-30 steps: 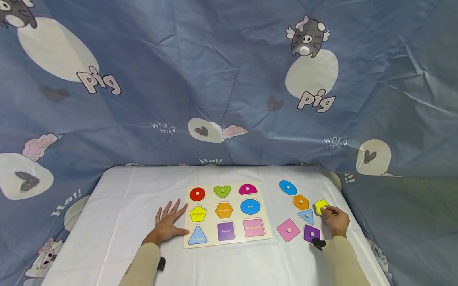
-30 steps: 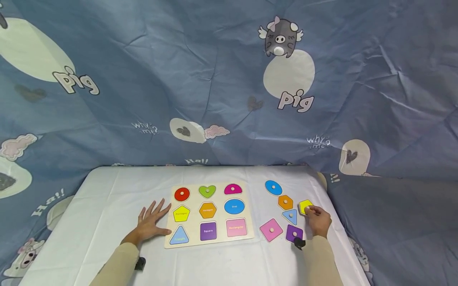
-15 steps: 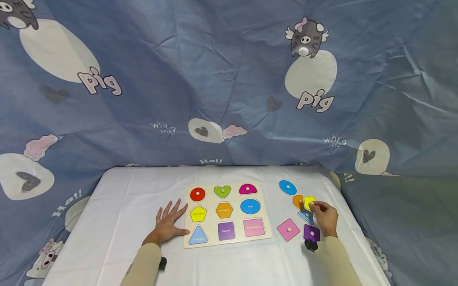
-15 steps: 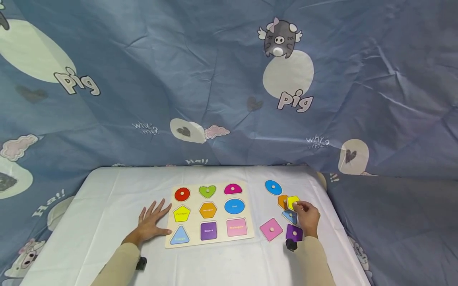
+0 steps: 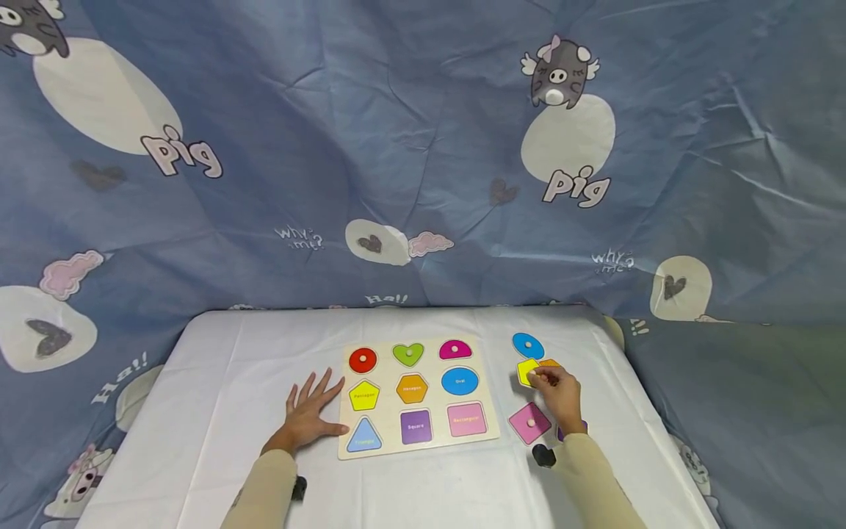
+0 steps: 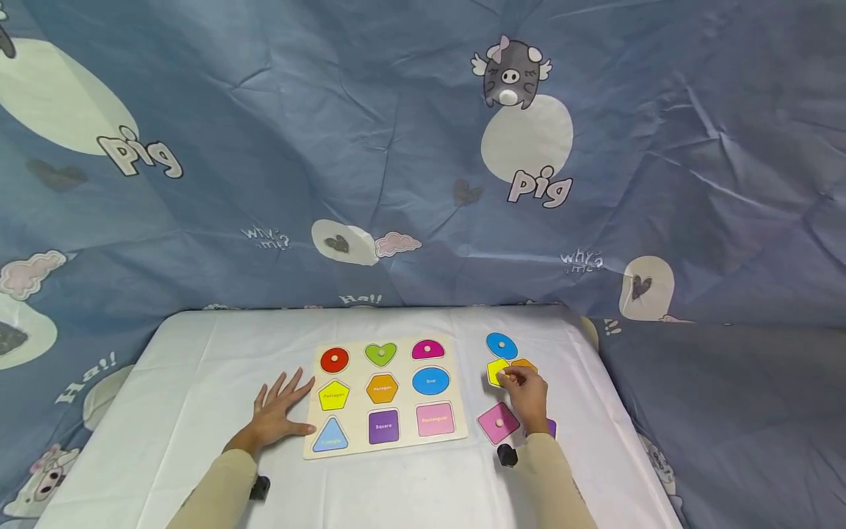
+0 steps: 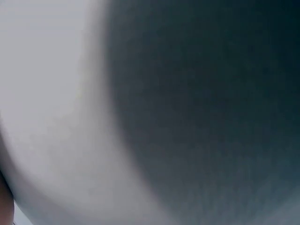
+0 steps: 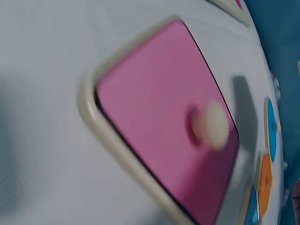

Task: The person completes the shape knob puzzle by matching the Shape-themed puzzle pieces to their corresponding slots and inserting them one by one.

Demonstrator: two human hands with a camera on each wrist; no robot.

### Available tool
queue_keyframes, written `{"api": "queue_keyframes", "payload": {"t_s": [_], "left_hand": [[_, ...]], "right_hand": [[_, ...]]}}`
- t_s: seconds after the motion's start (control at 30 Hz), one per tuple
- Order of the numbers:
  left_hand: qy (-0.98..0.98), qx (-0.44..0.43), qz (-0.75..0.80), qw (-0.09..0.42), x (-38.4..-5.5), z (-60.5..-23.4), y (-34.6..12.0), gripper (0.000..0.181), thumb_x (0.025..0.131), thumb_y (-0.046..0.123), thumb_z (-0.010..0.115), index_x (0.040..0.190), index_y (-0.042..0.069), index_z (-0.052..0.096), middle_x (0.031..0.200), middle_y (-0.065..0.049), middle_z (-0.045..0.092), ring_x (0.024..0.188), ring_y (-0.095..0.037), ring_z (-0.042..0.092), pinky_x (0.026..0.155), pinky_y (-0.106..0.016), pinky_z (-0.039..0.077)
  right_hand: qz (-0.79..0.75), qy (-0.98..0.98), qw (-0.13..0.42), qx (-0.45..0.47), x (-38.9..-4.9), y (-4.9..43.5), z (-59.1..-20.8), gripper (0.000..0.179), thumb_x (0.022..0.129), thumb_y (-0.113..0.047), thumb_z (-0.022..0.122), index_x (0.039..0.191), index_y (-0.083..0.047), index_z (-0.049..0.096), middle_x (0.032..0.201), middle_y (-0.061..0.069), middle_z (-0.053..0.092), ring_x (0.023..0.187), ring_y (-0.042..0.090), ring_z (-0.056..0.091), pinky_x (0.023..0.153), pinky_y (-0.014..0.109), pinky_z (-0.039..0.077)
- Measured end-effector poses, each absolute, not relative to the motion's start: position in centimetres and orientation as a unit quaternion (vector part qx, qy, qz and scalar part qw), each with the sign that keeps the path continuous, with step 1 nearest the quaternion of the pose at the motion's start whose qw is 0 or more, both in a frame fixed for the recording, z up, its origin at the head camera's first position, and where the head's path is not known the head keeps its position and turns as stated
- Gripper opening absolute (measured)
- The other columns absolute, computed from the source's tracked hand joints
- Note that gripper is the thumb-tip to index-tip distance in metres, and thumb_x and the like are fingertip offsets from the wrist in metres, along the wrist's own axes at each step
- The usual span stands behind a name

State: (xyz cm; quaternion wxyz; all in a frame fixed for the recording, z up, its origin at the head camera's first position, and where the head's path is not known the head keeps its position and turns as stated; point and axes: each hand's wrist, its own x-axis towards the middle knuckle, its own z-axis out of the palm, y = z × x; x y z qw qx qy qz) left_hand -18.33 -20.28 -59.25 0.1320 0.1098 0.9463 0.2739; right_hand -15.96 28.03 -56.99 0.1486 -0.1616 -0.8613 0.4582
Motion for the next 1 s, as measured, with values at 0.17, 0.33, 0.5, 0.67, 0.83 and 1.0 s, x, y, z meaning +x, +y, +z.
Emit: {"api": "queue_keyframes", "payload": {"t_s": [0.17,0.33,0.5,0.67,0.83,1.0], "left_hand": [[0.945,0.108,0.276,0.135,-18.3,-59.4,-20.3,0.104,0.063,0.05,0.083,0.149,0.016,0.036,0.161,-0.014,0.013,0.146,-0.039,-0.003,0.112,-0.058,-0.014],[0.945,0.112,0.275,0.134,-18.4,-59.4,-20.3,0.103,0.063,0.049,0.083,0.149,0.017,0.036,0.161,-0.015,0.012,0.146,-0.039,-0.003,0.112,-0.058,-0.014],[0.948,0.115,0.267,0.131,-18.5,-59.4,-20.3,0.103,0.063,0.049,0.083,0.148,0.015,0.037,0.16,-0.015,0.013,0.145,-0.04,-0.001,0.112,-0.06,-0.012],[0.946,0.115,0.273,0.128,-18.5,-59.1,-20.4,0.102,0.063,0.047,0.084,0.149,0.015,0.037,0.16,-0.015,0.013,0.145,-0.04,-0.002,0.112,-0.059,-0.013],[0.946,0.115,0.274,0.129,-18.4,-59.1,-20.4,0.103,0.063,0.047,0.084,0.148,0.015,0.037,0.16,-0.015,0.013,0.145,-0.041,-0.002,0.112,-0.06,-0.013],[0.946,0.113,0.274,0.13,-18.4,-59.4,-20.3,0.104,0.062,0.048,0.084,0.148,0.015,0.037,0.16,-0.016,0.013,0.145,-0.04,-0.002,0.112,-0.059,-0.013]], "right_hand": [[0.467,-0.865,0.115,-0.14,-16.2,26.1,-57.2,0.019,0.082,-0.011,0.075,0.095,0.003,0.071,0.08,0.007,0.058,0.076,0.019,0.049,0.061,0.017,0.042],[0.472,-0.867,0.099,-0.122,-16.3,24.0,-57.4,0.016,0.083,-0.009,0.075,0.096,0.001,0.072,0.084,0.007,0.061,0.078,0.02,0.051,0.063,0.016,0.045],[0.471,-0.871,0.106,-0.094,-16.6,21.9,-57.7,0.013,0.081,-0.007,0.077,0.091,-0.001,0.074,0.081,0.005,0.062,0.076,0.019,0.051,0.064,0.017,0.045],[0.481,-0.868,0.091,-0.076,-17.0,19.6,-57.8,0.011,0.081,-0.006,0.076,0.09,-0.002,0.073,0.078,0.003,0.06,0.075,0.017,0.052,0.063,0.016,0.046],[0.487,-0.868,0.079,-0.052,-17.1,17.6,-58.0,0.009,0.081,-0.007,0.076,0.089,-0.003,0.074,0.076,0.0,0.058,0.073,0.015,0.051,0.062,0.016,0.045],[0.5,-0.862,0.082,-0.033,-17.5,16.1,-58.0,0.007,0.079,-0.006,0.077,0.085,-0.003,0.073,0.072,-0.002,0.055,0.07,0.013,0.05,0.059,0.017,0.044]]}}
